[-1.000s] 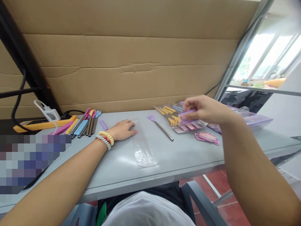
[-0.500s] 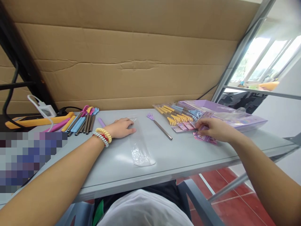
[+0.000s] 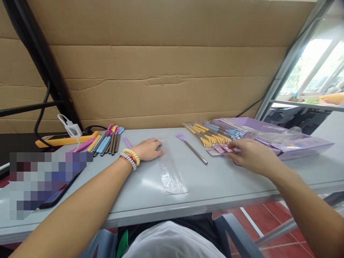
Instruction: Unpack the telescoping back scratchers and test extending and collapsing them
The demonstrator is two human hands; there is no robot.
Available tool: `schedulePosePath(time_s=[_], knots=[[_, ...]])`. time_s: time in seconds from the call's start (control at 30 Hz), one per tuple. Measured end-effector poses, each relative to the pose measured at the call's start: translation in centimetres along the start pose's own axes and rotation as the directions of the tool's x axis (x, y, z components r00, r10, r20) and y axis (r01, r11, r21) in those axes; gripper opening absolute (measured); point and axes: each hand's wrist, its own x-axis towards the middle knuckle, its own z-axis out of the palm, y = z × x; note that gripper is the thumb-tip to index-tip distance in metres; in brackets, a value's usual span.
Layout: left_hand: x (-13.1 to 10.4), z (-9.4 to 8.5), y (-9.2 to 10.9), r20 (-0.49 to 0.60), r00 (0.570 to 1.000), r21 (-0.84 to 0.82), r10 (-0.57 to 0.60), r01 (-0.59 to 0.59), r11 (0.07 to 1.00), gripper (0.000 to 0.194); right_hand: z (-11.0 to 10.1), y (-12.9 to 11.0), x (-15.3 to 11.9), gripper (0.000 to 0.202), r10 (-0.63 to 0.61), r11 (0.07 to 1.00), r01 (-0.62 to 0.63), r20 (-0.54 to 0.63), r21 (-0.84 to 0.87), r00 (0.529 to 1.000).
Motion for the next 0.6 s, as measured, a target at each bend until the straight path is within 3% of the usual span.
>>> schedulePosePath(time_s=[0.1, 0.2, 0.3, 0.47, 0.53, 0.6], knots=[[-0.1, 0.0, 0.4, -0.023, 0.999, 0.024, -0.034, 0.035, 0.999, 0.065, -0.5, -5.6, -0.5, 0.028, -0.122, 0.982, 0.12, 0.0, 0.149, 0.993], [-0.1, 0.0, 0.8, -0.082, 0.995, 0.055, -0.059, 0.063, 0.996, 0.073, -0.8, -10.8, -0.6, 0.049, -0.175, 0.971, 0.139, 0.183, 0.196, 0.967], [-0.2, 0.0, 1.3, -0.094, 0.992, 0.087, -0.086, 0.094, 0.992, 0.078, -0.8, -14.0, -0.5, 0.069, -0.152, 0.985, 0.117, 0.312, 0.127, 0.938], [-0.2, -0.1, 1.9, -0.105, 0.986, 0.096, -0.127, 0.137, 0.986, 0.08, -0.4, -15.5, -0.3, 0.054, -0.188, 0.981, 0.161, 0.35, 0.106, 0.918], [-0.2, -0.3, 2.0, -0.221, 0.962, 0.028, -0.159, 0.169, 0.985, 0.077, -0.3, -15.2, -0.1, 0.042, -0.183, 0.978, 0.141, 0.316, 0.153, 0.931], [-0.2, -0.8, 1.9, -0.429, 0.876, -0.076, -0.218, 0.206, 0.976, 0.069, -0.7, -14.1, 0.4, 0.031, -0.163, 0.964, 0.105, 0.235, 0.243, 0.958]])
